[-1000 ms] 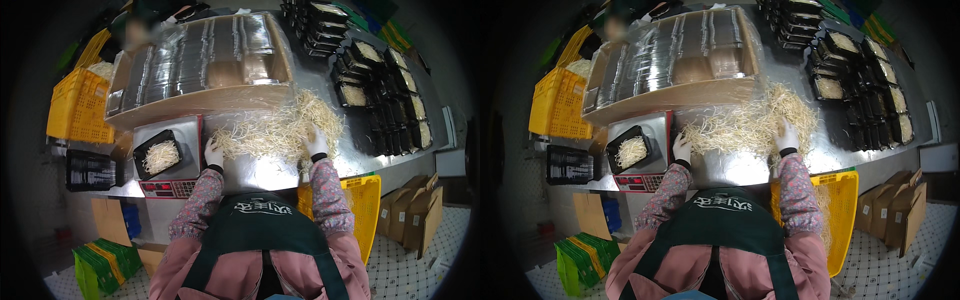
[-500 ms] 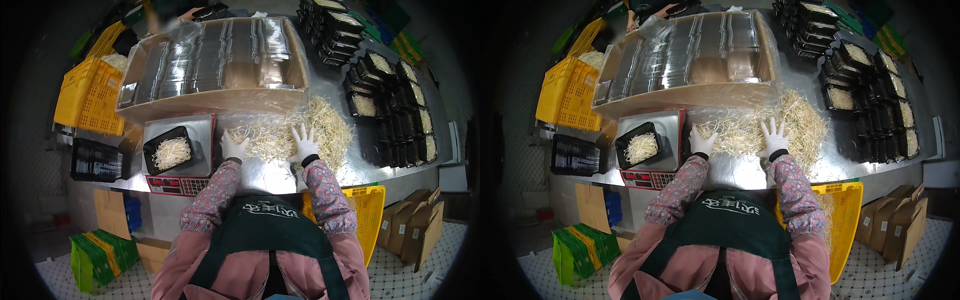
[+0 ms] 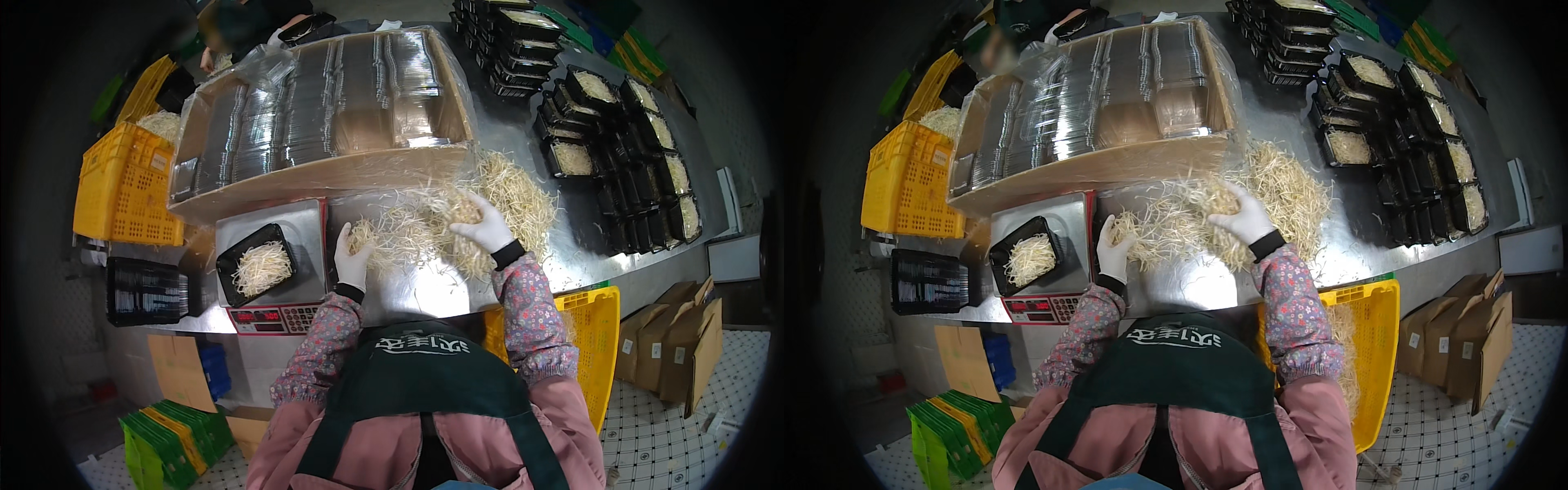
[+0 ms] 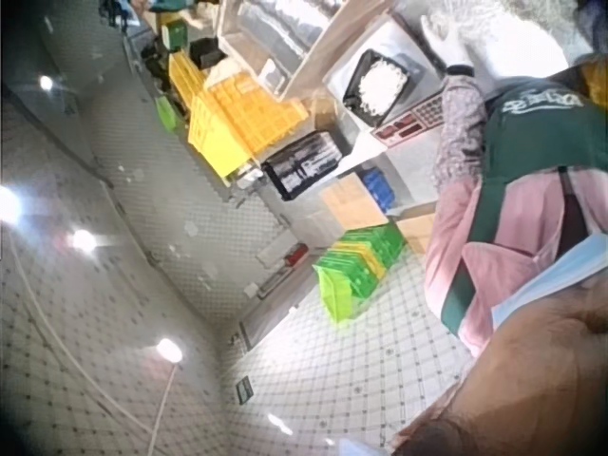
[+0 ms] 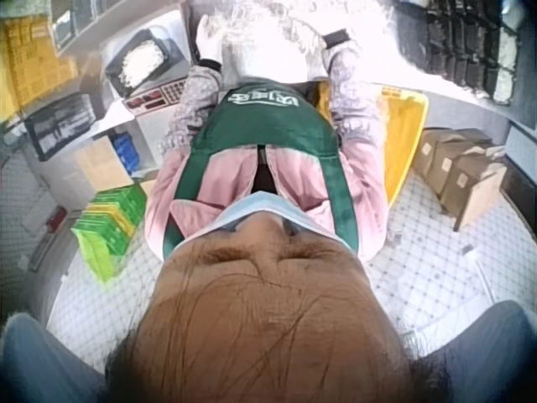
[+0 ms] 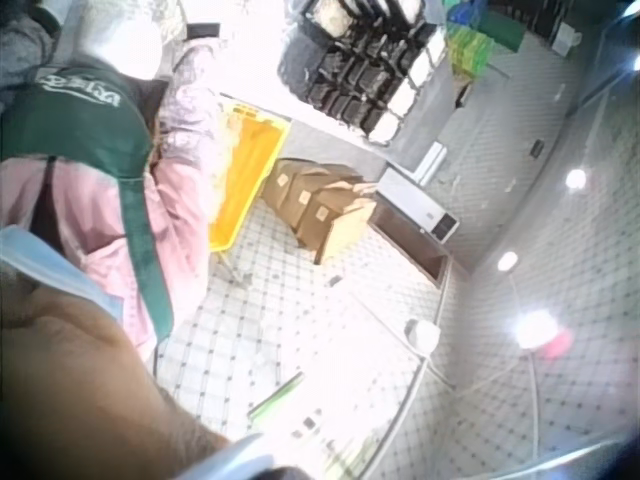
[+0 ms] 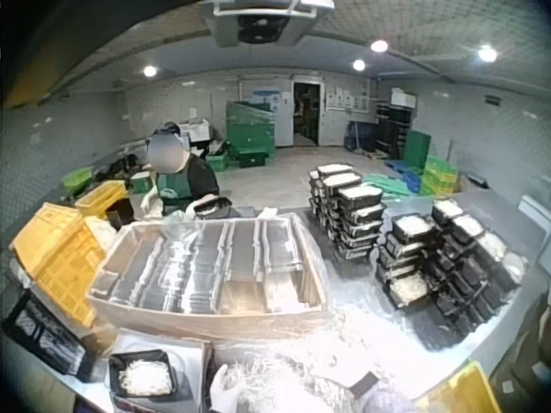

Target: The person portions bean sprouts from a yellow crate into black plastic trays using a digital scale. They repeatedly scoop sprouts, place them in a tray, weigh, and adjust the amount before stacking the filled trays on the table.

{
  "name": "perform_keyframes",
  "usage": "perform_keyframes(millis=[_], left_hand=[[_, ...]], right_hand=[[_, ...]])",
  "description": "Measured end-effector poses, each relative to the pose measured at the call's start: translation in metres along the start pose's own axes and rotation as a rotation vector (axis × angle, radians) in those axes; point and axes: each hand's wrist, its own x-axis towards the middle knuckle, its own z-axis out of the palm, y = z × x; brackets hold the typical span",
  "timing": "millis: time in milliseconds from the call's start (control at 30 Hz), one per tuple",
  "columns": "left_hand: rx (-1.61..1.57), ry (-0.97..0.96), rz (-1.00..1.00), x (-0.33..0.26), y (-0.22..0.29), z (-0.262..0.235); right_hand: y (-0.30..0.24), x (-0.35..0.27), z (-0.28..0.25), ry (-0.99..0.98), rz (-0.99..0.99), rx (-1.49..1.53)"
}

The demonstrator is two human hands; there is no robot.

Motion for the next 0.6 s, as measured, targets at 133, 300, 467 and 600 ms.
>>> perform_keyframes(millis=[133, 300, 467, 600], left_hand=[[0.114, 0.082, -0.273, -0.01, 0.003, -0.01], [0.014, 0.122, -0.471, -0.025, -0.008, -0.019], [-0.055, -0.073, -0.429, 0.003, -0.036, 0.029], [-0.11, -0.177, -0.244, -0.015, 0.016, 0.049]], right_hand=[[0.027, 0.011, 0.012, 0.084, -0.015, -0.239], [0.071, 0.011, 0.018, 0.144, 0.121, -0.156], [0.049, 0.004, 0.111, 0.064, 0.037, -0.347], [0.044, -0.003, 0.106, -0.065, 0.056, 0.365]])
